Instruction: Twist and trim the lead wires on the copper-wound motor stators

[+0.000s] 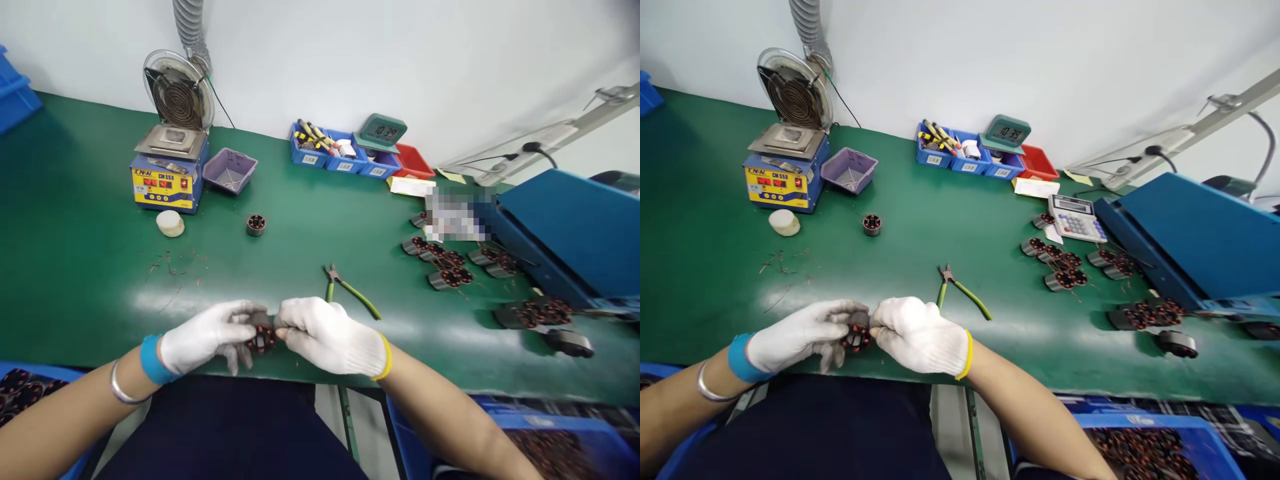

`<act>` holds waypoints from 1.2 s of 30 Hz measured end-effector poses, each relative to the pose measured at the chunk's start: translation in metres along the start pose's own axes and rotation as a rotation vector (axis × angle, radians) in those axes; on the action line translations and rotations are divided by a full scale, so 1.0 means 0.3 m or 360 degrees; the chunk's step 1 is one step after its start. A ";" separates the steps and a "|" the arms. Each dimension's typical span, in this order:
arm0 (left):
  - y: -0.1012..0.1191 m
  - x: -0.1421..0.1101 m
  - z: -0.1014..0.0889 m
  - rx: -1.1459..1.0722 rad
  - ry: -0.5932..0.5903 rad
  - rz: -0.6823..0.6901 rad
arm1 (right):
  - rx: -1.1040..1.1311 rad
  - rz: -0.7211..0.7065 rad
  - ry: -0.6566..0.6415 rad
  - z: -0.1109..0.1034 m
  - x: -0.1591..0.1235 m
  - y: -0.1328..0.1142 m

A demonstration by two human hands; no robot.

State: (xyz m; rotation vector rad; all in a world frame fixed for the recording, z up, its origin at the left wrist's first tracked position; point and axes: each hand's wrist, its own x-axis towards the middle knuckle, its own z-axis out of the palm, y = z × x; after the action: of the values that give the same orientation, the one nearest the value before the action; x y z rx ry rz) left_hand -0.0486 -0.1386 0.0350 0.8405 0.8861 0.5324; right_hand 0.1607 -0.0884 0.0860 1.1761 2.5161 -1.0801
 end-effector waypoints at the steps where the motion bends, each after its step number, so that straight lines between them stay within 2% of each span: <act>1: 0.012 -0.015 0.006 0.0016 0.0063 0.0102 | 0.0067 0.0032 -0.0045 0.003 0.007 0.012; 4: 0.043 -0.056 0.034 0.0279 0.0199 0.0432 | 0.0288 0.0061 -0.0158 0.011 0.021 0.044; 6: 0.049 -0.059 0.048 0.0390 0.0344 0.0524 | 0.0317 -0.0022 -0.0177 0.011 0.024 0.047; 8: 0.044 -0.042 0.048 0.0323 0.0495 0.0590 | 0.0212 -0.0119 -0.0115 0.006 0.021 0.034; 9: 0.040 -0.029 0.041 0.0249 0.0489 0.0592 | 0.0123 -0.0144 -0.0070 0.003 0.018 0.024; 10: 0.036 -0.017 0.031 0.0178 0.0420 0.0561 | 0.0019 -0.0157 -0.0026 0.001 0.014 0.016; 12: 0.030 0.001 0.006 0.0167 0.0148 0.0383 | -0.0222 -0.0189 0.0049 0.004 0.008 0.005; 14: 0.027 0.008 -0.011 0.0375 -0.0094 0.0215 | -0.0462 -0.0265 0.0105 0.019 0.007 0.005; 15: 0.024 0.010 -0.015 0.0516 -0.0111 0.0201 | -0.0579 -0.0306 0.0137 0.029 0.009 0.007; 17: 0.017 0.018 -0.014 0.0743 0.0037 0.0272 | -0.0804 -0.0364 0.0212 0.053 0.021 0.014; 20: 0.001 0.043 -0.008 0.0816 0.0339 0.0355 | -0.1089 -0.0392 0.0317 0.080 0.049 0.022; 22: -0.008 0.065 -0.012 0.0780 0.0372 0.0321 | -0.1194 -0.0383 0.0355 0.093 0.069 0.027; 24: -0.017 0.085 -0.022 0.0957 0.0391 0.0365 | -0.1227 -0.0357 0.0369 0.107 0.085 0.036; 26: -0.032 0.103 -0.031 0.1470 0.0526 0.0480 | -0.1205 -0.0326 0.0384 0.128 0.099 0.053; 28: -0.054 0.117 -0.036 0.2074 0.0746 0.0575 | -0.1115 -0.0289 0.0383 0.159 0.111 0.076; 30: -0.078 0.125 -0.038 0.2414 0.0885 0.0591 | -0.0906 -0.0238 0.0434 0.197 0.119 0.103; 32: -0.092 0.123 -0.041 0.2502 0.0895 0.0576 | -0.0555 -0.0198 0.0571 0.234 0.117 0.130; 36: -0.082 0.101 -0.054 0.2363 0.0796 0.0552 | 0.0170 -0.0233 0.1013 0.271 0.093 0.161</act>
State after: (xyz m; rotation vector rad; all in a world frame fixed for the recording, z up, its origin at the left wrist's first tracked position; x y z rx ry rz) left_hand -0.0443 -0.1245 -0.0045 2.2971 1.6186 0.3085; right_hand 0.1646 -0.1054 -0.0111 1.5921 3.0853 -0.9985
